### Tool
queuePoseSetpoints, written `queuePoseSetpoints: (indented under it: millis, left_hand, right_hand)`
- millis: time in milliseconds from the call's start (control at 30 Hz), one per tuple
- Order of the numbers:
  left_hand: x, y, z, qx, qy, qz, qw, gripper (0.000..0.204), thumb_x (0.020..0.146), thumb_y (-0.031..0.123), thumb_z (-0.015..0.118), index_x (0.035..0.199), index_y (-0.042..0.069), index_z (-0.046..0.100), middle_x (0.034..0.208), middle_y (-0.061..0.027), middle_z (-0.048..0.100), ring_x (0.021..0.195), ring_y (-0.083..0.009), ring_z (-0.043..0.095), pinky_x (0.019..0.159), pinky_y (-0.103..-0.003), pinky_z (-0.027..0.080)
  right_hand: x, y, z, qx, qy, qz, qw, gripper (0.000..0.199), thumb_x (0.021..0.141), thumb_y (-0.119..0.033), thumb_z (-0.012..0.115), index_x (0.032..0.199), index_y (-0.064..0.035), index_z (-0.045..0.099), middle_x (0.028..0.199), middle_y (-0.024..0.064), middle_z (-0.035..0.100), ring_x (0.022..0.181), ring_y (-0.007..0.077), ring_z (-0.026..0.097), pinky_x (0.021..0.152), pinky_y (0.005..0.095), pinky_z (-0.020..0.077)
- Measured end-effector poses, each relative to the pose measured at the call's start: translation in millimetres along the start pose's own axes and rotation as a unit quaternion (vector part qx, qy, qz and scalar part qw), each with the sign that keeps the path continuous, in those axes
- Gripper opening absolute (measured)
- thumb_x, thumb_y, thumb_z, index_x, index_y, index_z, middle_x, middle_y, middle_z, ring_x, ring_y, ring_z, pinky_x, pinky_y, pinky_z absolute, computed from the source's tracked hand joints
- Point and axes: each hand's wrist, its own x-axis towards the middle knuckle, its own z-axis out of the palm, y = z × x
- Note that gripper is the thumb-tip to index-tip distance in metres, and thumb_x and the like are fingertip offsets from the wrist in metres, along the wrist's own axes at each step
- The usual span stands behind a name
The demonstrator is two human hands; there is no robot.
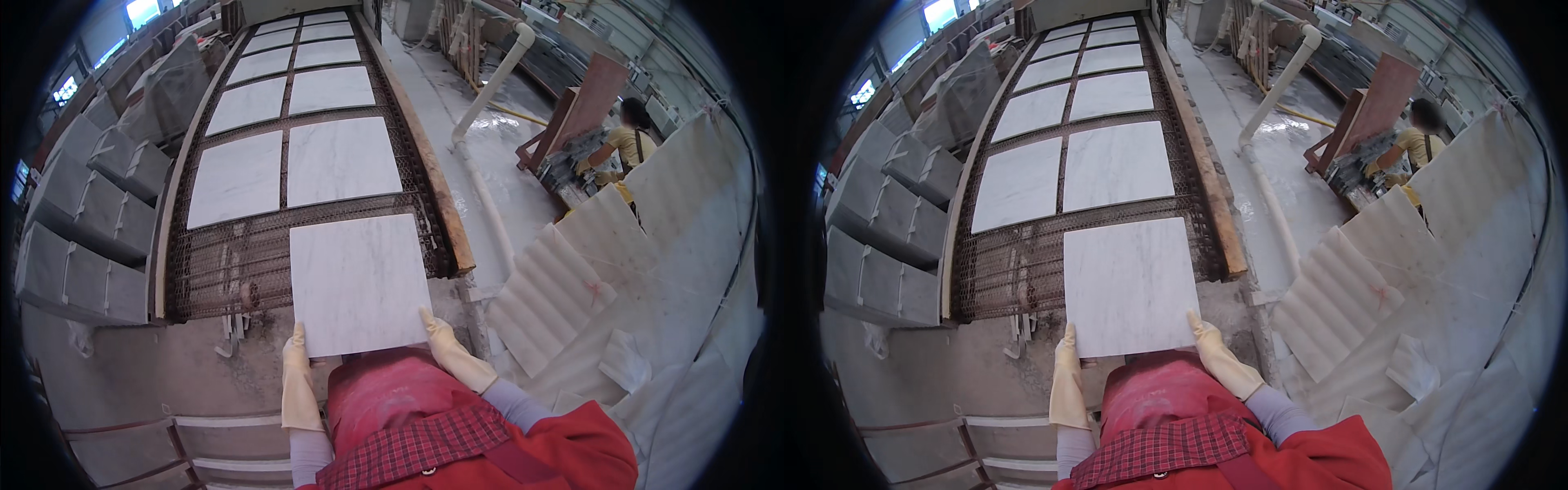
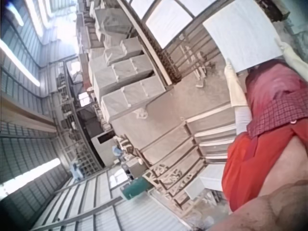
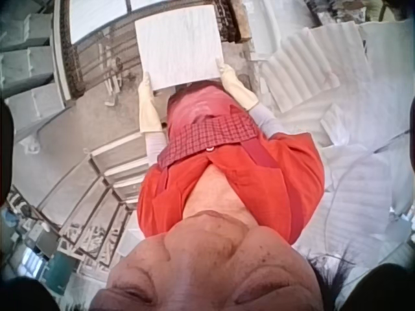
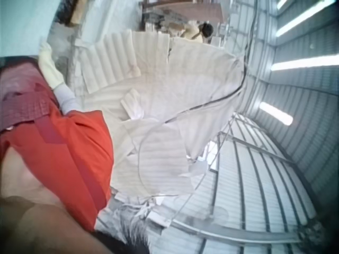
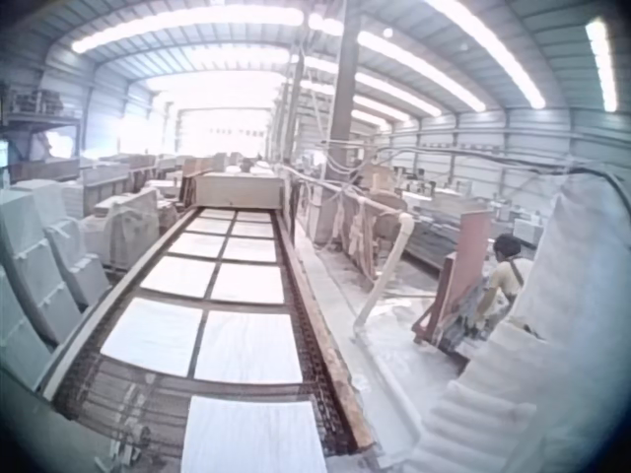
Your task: The person repeatedly picks up white rectangular tiles from a nearby stack and places them onto a moving conveyor belt. The person wears gloves and handles the tiles one at a time, walking back and forth between the stack and the belt.
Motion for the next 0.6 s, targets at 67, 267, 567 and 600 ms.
queuePoseSetpoints:
  millis: [67, 267, 567, 600]
  left_hand:
    - [0.8, -0.6, -0.1, 0.011, -0.008, -0.005, 1.0, 0.065, 0.083, 0.067, 0.049, 0.101, 0.005, 0.06, 0.08, -0.0076, 0.066, 0.056, -0.0194, 0.063, 0.041, -0.033, 0.052]
    - [-0.5, 0.7, 5.5, 0.019, -0.012, -0.02, 1.0, 0.066, 0.083, 0.068, 0.047, 0.1, 0.005, 0.06, 0.076, -0.0076, 0.065, 0.052, -0.0195, 0.061, 0.041, -0.033, 0.052]
    - [-1.0, 2.1, 6.6, -0.019, -0.06, -0.041, 0.997, 0.066, 0.084, 0.068, 0.046, 0.093, 0.004, 0.056, 0.069, -0.0092, 0.062, 0.045, -0.0187, 0.057, 0.036, -0.03, 0.048]
    - [-0.5, 2.5, 7.2, -0.019, -0.062, -0.045, 0.997, 0.065, 0.084, 0.067, 0.046, 0.094, 0.003, 0.056, 0.069, -0.0091, 0.062, 0.045, -0.0185, 0.057, 0.036, -0.03, 0.048]
  right_hand:
    - [-2.4, -5.1, 2.9, 0.001, 0.015, 0.008, 1.0, 0.068, 0.084, -0.058, 0.057, 0.111, 0.0042, 0.061, 0.104, 0.01, 0.064, 0.093, 0.019, 0.057, 0.085, 0.0328, 0.0427]
    - [24.7, 12.3, -11.6, 0.042, 0.028, 0.039, 0.998, 0.06, 0.086, -0.052, 0.059, 0.118, -0.001, 0.057, 0.11, 0.01, 0.063, 0.097, 0.024, 0.061, 0.082, 0.0395, 0.05]
    - [-2.2, -28.8, 7.2, 0.074, 0.066, 0.039, 0.994, 0.063, 0.082, -0.049, 0.066, 0.115, 0.0037, 0.059, 0.107, 0.0103, 0.065, 0.095, 0.0196, 0.061, 0.084, 0.0333, 0.0471]
    - [0.3, -27.7, 5.5, 0.059, 0.074, 0.031, 0.995, 0.062, 0.082, -0.048, 0.067, 0.115, 0.0034, 0.06, 0.107, 0.0103, 0.065, 0.094, 0.0199, 0.061, 0.084, 0.0337, 0.0477]
